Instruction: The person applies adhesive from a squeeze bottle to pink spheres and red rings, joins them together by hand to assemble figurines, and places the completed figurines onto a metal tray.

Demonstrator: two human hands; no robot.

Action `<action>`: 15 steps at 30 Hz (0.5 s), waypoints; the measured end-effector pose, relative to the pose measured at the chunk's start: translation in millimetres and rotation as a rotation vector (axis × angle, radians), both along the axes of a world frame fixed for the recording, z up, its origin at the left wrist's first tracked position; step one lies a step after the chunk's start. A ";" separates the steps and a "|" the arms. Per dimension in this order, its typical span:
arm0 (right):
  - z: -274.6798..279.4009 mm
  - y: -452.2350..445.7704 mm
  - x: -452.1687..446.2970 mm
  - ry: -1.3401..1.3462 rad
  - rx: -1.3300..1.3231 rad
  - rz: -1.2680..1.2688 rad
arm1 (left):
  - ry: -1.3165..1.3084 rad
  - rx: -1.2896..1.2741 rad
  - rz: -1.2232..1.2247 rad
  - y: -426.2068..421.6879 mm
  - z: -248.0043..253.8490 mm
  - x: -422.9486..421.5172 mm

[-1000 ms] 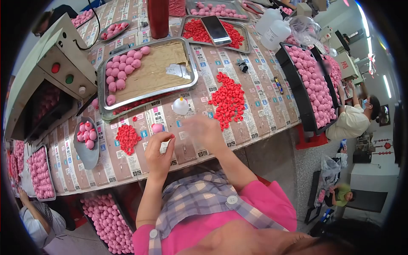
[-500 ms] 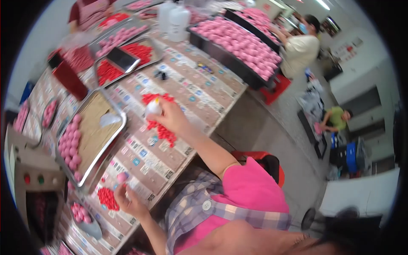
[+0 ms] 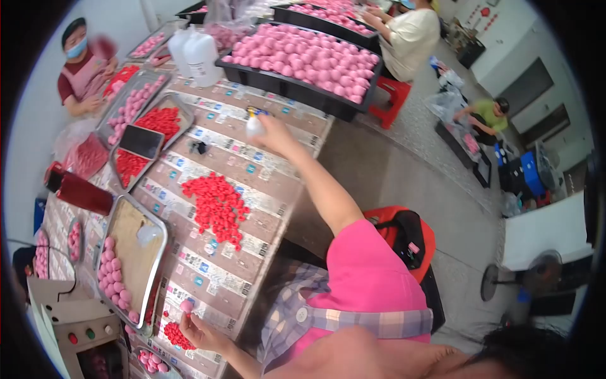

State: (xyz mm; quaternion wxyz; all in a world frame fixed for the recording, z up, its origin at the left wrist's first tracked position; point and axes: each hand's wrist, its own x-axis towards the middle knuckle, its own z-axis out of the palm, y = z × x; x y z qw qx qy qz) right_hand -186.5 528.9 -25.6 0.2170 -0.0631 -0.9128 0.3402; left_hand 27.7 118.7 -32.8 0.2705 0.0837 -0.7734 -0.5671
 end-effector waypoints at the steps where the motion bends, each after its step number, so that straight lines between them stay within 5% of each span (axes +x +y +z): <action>1: -0.8 6.5 4.4 0.086 -0.041 0.086 | -0.002 0.005 0.001 -0.1 0.2 -0.9; 4: 5.9 37.7 7.8 0.037 -0.274 0.090 | 0.005 0.027 0.020 0.2 -0.8 -2.2; 8: 15.1 54.2 -36.2 -0.094 -0.095 -0.080 | -0.035 0.027 0.007 -0.2 0.9 -2.3; 11: 1.4 49.9 -64.5 -0.110 0.317 -0.152 | -0.039 0.028 0.019 0.6 3.1 -2.4; 15: -9.0 46.8 -71.6 -0.123 0.251 -0.132 | -0.025 0.089 0.061 -0.9 0.2 -1.7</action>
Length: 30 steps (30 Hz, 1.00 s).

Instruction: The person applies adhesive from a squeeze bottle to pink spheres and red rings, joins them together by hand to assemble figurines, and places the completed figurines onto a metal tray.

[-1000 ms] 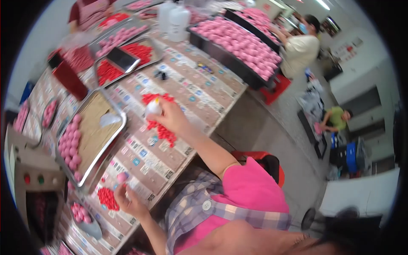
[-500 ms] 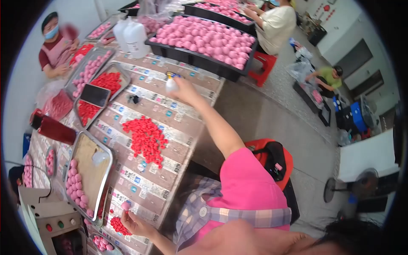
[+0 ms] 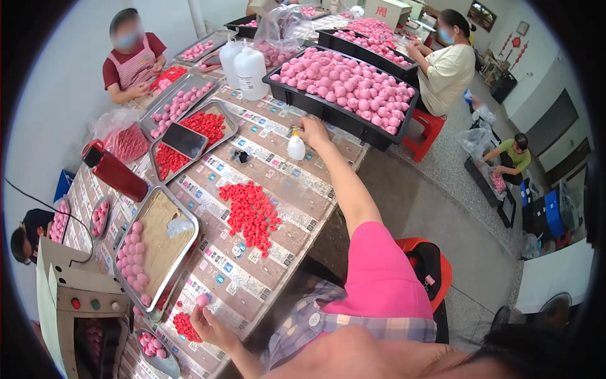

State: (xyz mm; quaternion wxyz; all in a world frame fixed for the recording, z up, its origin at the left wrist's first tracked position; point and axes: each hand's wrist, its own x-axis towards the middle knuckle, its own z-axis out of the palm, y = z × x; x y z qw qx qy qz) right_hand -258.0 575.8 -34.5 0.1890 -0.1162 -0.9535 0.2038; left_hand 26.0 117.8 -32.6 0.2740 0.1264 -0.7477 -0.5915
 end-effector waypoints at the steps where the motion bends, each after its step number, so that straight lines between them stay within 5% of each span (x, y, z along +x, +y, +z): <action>1: -0.8 1.5 4.9 0.108 -0.028 -0.009 | 0.004 -0.001 -0.006 -0.5 0.8 0.7; 4: 17.9 -2.5 36.1 0.344 -0.236 -0.106 | 0.005 -0.006 -0.038 1.7 5.0 0.3; 7: 53.3 -17.8 67.6 0.461 -0.059 -0.050 | -0.015 -0.025 -0.084 0.7 7.2 0.8; 13: 78.5 -39.5 84.2 0.407 0.248 0.059 | -0.001 -0.019 -0.066 -2.7 1.3 3.8; 30: 84.0 -43.6 84.1 0.302 0.270 0.070 | 0.008 -0.006 -0.082 -3.1 2.9 3.9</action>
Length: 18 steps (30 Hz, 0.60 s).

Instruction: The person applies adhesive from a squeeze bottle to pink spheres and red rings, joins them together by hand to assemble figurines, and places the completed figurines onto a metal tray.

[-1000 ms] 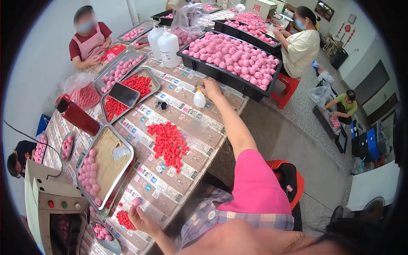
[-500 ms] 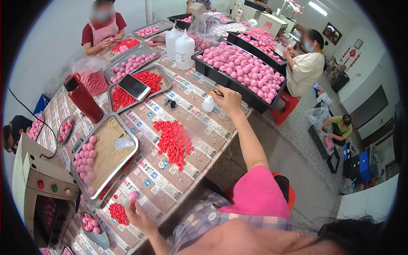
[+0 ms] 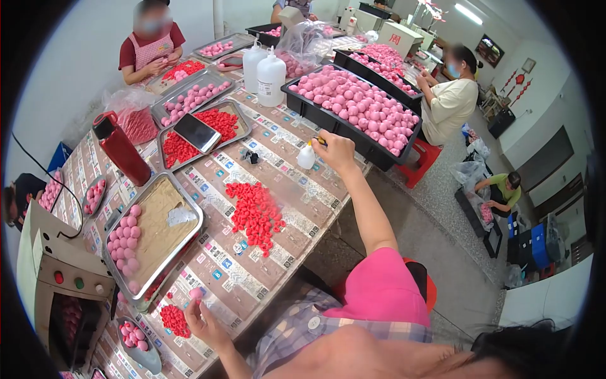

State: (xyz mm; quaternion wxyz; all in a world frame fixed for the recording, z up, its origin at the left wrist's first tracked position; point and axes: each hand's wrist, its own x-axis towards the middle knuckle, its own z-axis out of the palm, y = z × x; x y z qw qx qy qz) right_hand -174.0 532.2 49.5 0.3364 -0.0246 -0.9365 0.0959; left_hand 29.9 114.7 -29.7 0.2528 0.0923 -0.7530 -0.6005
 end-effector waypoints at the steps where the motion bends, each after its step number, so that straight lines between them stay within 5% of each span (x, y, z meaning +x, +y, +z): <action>1: 0.6 0.1 0.2 -0.014 0.006 -0.003 | -0.001 0.004 -0.001 0.7 0.2 -0.3; 18: -3.1 3.4 0.2 -0.010 0.006 0.010 | 0.002 0.024 0.010 1.8 1.2 -0.9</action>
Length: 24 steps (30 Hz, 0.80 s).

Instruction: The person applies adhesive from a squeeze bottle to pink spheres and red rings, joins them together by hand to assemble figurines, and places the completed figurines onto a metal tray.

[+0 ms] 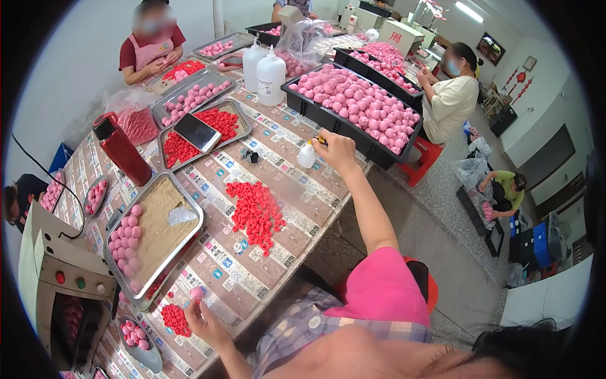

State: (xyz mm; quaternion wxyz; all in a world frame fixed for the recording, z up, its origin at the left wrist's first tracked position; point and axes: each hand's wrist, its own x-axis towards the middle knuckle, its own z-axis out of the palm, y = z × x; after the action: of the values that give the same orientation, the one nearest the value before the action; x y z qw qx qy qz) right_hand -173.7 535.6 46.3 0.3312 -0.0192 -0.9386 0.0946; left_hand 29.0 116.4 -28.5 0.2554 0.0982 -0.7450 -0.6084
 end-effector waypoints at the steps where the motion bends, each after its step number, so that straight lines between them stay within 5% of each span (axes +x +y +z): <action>1: -0.4 0.3 -0.5 -0.002 0.003 0.001 | 0.004 0.004 -0.003 -0.3 -0.6 0.0; 16: -3.2 -0.2 -3.7 0.134 -0.025 0.034 | 0.008 0.032 0.003 0.2 -1.1 -0.5; 18: -7.0 2.7 -4.9 0.061 -0.179 -0.065 | -0.004 0.031 0.000 -0.8 -1.3 0.0; 24: -73.7 30.9 -26.6 0.089 -0.237 -0.196 | 0.024 0.003 0.019 -0.7 -1.8 -0.1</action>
State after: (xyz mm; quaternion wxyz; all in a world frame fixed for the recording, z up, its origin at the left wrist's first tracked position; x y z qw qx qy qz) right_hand -200.3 566.6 -27.3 0.3753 -0.1454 -0.8990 0.1726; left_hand 28.9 115.7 -30.3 0.2701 0.0984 -0.7400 -0.6081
